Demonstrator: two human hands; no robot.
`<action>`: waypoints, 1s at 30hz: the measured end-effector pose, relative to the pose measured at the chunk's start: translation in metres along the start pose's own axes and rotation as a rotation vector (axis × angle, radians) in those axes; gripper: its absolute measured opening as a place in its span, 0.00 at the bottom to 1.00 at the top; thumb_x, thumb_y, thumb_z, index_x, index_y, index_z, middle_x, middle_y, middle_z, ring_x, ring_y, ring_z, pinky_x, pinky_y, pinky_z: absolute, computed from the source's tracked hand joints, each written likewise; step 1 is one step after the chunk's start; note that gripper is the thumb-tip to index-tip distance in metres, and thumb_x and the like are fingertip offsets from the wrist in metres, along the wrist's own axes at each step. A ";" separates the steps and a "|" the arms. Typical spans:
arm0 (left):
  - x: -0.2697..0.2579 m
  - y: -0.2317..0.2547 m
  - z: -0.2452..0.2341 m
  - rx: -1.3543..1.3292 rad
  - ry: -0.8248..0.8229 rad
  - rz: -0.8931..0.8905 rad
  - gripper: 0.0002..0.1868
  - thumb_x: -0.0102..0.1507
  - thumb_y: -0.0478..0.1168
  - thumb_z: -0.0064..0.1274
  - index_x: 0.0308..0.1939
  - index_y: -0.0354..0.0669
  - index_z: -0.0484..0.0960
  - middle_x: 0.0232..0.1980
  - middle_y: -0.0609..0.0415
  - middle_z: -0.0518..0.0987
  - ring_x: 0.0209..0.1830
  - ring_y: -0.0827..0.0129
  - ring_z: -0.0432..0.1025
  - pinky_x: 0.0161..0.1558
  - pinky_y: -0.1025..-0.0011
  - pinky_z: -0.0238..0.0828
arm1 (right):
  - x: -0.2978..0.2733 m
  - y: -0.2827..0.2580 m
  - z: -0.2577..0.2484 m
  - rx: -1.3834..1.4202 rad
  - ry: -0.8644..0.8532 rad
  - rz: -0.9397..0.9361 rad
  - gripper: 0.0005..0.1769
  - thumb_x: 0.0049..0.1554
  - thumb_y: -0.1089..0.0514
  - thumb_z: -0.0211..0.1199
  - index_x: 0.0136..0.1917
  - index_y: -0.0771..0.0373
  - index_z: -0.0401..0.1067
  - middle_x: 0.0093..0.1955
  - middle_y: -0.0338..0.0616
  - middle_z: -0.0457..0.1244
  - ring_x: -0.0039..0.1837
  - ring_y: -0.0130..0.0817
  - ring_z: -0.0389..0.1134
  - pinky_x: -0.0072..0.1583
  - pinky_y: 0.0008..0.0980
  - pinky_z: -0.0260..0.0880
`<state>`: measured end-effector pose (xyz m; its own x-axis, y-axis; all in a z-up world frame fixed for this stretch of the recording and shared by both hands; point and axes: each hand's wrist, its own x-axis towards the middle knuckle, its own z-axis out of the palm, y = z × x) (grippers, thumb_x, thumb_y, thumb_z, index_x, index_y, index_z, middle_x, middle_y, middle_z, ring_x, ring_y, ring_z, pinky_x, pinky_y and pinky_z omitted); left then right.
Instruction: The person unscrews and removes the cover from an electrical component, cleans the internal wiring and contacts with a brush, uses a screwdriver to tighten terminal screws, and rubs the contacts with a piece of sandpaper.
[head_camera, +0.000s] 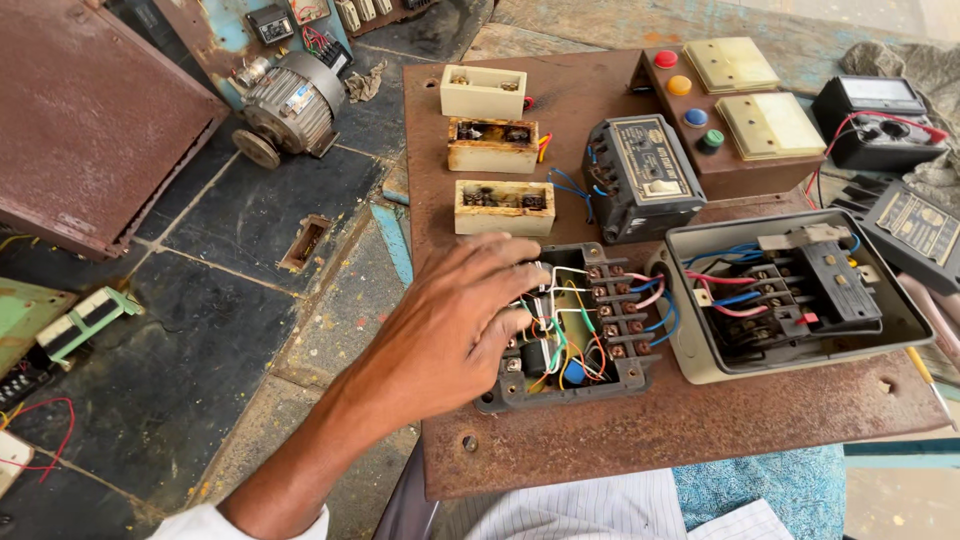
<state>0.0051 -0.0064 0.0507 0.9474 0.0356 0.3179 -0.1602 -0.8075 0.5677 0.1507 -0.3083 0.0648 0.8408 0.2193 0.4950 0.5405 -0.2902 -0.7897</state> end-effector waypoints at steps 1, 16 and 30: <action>-0.007 -0.004 0.002 0.001 -0.009 -0.035 0.26 0.64 0.39 0.54 0.67 0.40 0.76 0.74 0.43 0.70 0.78 0.50 0.58 0.76 0.49 0.48 | -0.003 -0.009 0.014 0.037 -0.019 -0.017 0.35 0.60 0.51 0.68 0.72 0.68 0.57 0.61 0.58 0.66 0.61 0.42 0.70 0.61 0.36 0.71; -0.007 0.001 0.038 0.073 0.014 0.006 0.61 0.52 0.65 0.65 0.72 0.22 0.57 0.74 0.25 0.60 0.78 0.35 0.50 0.75 0.42 0.36 | 0.009 -0.041 0.075 0.310 -0.348 0.175 0.34 0.60 0.63 0.67 0.76 0.67 0.58 0.63 0.49 0.69 0.65 0.33 0.70 0.63 0.32 0.70; -0.001 0.007 0.034 0.062 0.028 -0.015 0.64 0.46 0.63 0.69 0.70 0.20 0.58 0.71 0.26 0.64 0.76 0.36 0.52 0.73 0.43 0.37 | 0.004 -0.029 0.099 0.186 -0.050 0.028 0.29 0.64 0.57 0.69 0.74 0.68 0.65 0.59 0.46 0.69 0.56 0.26 0.70 0.57 0.27 0.70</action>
<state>0.0127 -0.0323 0.0286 0.9414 0.0632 0.3313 -0.1282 -0.8415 0.5248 0.1357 -0.2068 0.0541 0.8504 0.2608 0.4569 0.4982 -0.1203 -0.8587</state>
